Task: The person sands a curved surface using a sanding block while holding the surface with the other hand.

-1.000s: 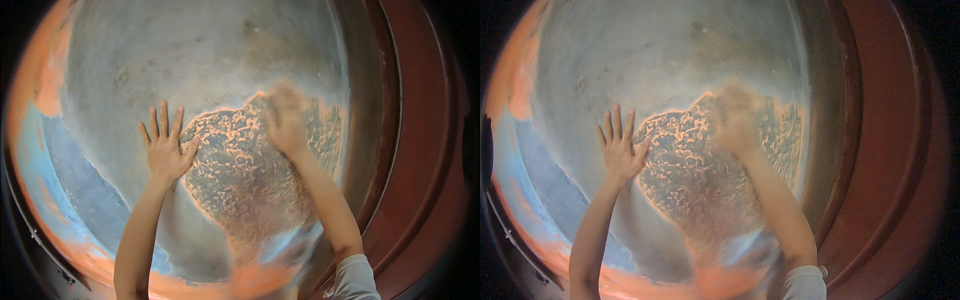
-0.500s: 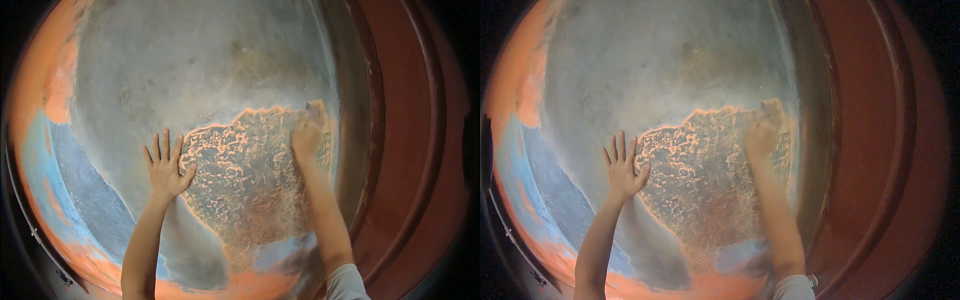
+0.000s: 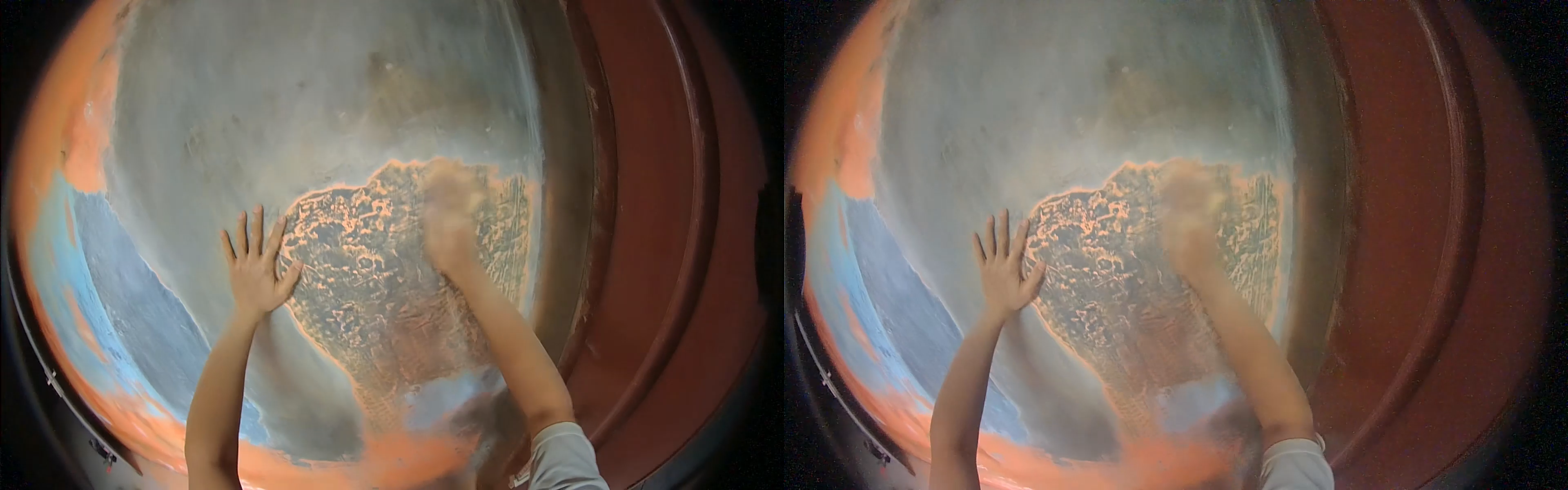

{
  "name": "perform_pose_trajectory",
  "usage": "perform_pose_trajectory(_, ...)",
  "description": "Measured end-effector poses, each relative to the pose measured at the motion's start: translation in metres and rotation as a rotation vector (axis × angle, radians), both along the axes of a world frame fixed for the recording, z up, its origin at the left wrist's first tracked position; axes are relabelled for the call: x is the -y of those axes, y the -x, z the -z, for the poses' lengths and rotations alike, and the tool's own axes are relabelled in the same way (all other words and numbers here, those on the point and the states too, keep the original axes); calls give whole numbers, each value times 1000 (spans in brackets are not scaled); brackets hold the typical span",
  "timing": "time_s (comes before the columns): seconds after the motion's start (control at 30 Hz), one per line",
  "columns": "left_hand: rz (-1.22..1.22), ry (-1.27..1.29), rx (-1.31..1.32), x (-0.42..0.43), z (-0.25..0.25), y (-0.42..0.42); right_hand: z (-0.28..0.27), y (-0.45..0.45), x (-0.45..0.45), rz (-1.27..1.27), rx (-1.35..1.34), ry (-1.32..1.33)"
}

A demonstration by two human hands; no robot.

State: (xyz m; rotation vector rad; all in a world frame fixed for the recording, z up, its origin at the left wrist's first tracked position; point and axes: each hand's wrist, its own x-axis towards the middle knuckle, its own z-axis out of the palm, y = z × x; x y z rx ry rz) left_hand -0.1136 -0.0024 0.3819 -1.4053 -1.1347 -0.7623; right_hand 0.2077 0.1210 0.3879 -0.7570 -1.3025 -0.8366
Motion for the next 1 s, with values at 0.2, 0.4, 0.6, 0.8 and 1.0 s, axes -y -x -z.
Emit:
perform_pose_trajectory(0.2,5,6,8,-3,23,9,8,-45,2,52,-75,1055)
perform_pose_trajectory(0.4,33,39,53,-1,29,7,76,13,16,-220,153,-115)
perform_pose_trajectory(0.6,7,22,35,-2,34,10,54,55,37,-323,-184,393)
perform_pose_trajectory(0.8,73,-33,91,-1,32,25,79,129,49,-391,617,-12)
perform_pose_trajectory(1.0,54,146,-68,13,19,56,52,105,32,-317,-232,168)
